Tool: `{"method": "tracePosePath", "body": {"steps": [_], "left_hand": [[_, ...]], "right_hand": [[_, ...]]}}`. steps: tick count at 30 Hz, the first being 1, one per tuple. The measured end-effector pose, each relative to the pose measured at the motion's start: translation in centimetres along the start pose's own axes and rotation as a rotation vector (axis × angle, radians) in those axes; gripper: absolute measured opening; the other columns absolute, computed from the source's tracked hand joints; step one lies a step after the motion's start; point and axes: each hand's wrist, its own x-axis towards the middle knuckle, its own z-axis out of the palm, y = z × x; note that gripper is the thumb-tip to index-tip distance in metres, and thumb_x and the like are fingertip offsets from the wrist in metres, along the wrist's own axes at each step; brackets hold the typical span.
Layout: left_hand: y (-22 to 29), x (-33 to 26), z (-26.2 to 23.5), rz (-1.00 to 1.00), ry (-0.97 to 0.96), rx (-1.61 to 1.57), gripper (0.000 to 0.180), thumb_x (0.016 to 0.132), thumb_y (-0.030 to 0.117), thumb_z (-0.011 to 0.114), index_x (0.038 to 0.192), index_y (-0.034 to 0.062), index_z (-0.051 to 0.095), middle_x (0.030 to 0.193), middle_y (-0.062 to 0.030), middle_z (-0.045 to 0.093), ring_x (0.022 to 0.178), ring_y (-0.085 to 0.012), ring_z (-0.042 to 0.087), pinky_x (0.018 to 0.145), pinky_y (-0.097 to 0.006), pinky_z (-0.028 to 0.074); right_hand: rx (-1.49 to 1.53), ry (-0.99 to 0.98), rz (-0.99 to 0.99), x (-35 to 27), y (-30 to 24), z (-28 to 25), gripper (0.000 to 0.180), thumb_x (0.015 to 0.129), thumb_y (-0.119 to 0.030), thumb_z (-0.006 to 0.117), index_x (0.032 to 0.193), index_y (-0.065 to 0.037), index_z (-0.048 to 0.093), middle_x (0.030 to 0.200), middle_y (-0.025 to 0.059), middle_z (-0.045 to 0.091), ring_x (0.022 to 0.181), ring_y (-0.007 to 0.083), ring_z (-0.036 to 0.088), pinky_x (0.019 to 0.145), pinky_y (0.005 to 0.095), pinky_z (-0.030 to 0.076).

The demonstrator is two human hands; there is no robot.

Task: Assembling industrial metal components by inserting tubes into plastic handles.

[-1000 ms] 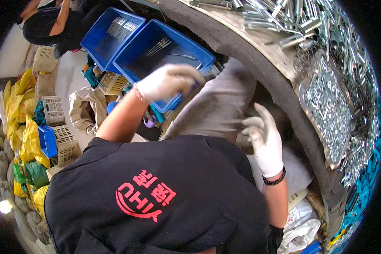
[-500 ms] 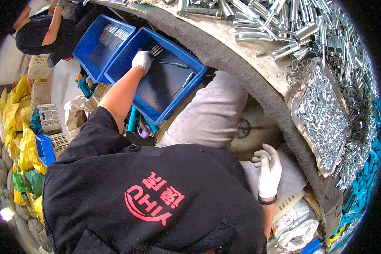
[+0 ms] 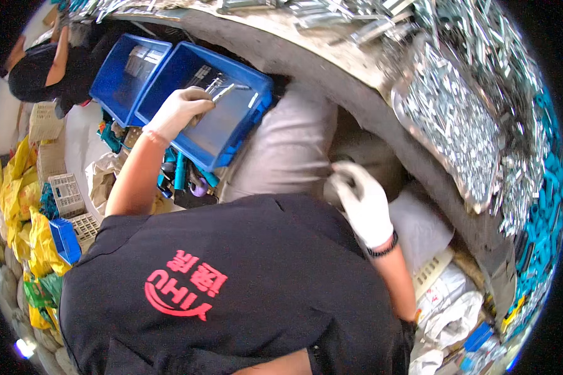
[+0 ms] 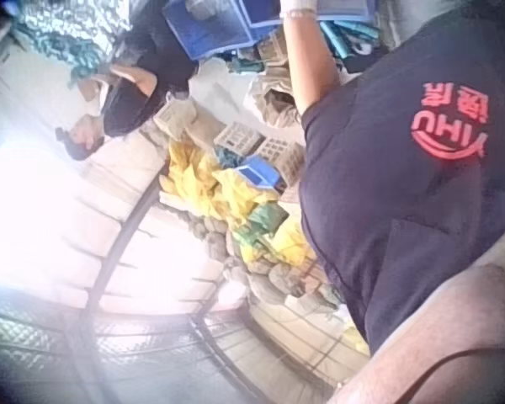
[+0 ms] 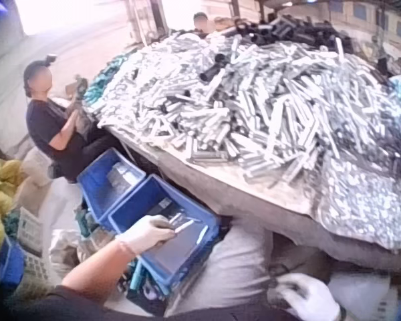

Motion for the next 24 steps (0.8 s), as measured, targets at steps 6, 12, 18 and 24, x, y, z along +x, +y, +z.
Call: {"method": "tracePosePath", "body": {"steps": [6,12,18,24], "left_hand": [[7.1,-8.1,6.8,0.537,-0.097,0.252,0.02,0.082,0.012,0.072,0.094,-0.0039,0.072,0.108,-0.0103,0.061,0.089,-0.0168,0.061,0.078,-0.029,0.048],[10.3,-9.9,12.4,0.8,-0.222,0.4,0.016,0.081,0.013,0.07,0.092,0.0017,0.073,0.111,-0.0169,0.062,0.098,-0.0293,0.064,0.086,-0.035,0.049],[10.5,-9.1,15.2,0.736,-0.475,0.049,0.04,0.084,0.0,0.063,0.124,0.0013,0.06,0.123,-0.0142,0.061,0.1,-0.0187,0.063,0.089,-0.031,0.051],[10.4,-10.0,15.4,0.34,-0.641,-0.264,0.03,0.085,-0.003,0.064,0.114,-0.0064,0.057,0.108,-0.015,0.065,0.076,-0.0096,0.06,0.063,-0.023,0.05]], "right_hand": [[-0.344,0.147,-0.622,3.8,-5.4,2.1,0.049,0.081,-0.022,0.078,0.124,-0.007,0.062,0.113,0.0169,0.064,0.109,0.0352,0.061,0.096,0.042,0.05],[-0.163,0.147,-0.393,-1.1,-4.9,1.8,0.027,0.083,-0.016,0.074,0.107,-0.004,0.069,0.099,0.0126,0.068,0.091,0.0289,0.067,0.083,0.0361,0.053],[-0.171,0.516,-0.194,-8.0,-1.9,-3.3,0.014,0.084,-0.01,0.071,0.096,-0.003,0.069,0.091,0.01,0.07,0.086,0.0214,0.068,0.079,0.0322,0.052],[0.03,0.832,0.014,-12.1,-0.3,-6.9,0.008,0.083,-0.002,0.07,0.09,-0.001,0.068,0.084,0.0031,0.068,0.077,0.0085,0.06,0.072,0.0245,0.048]]}}
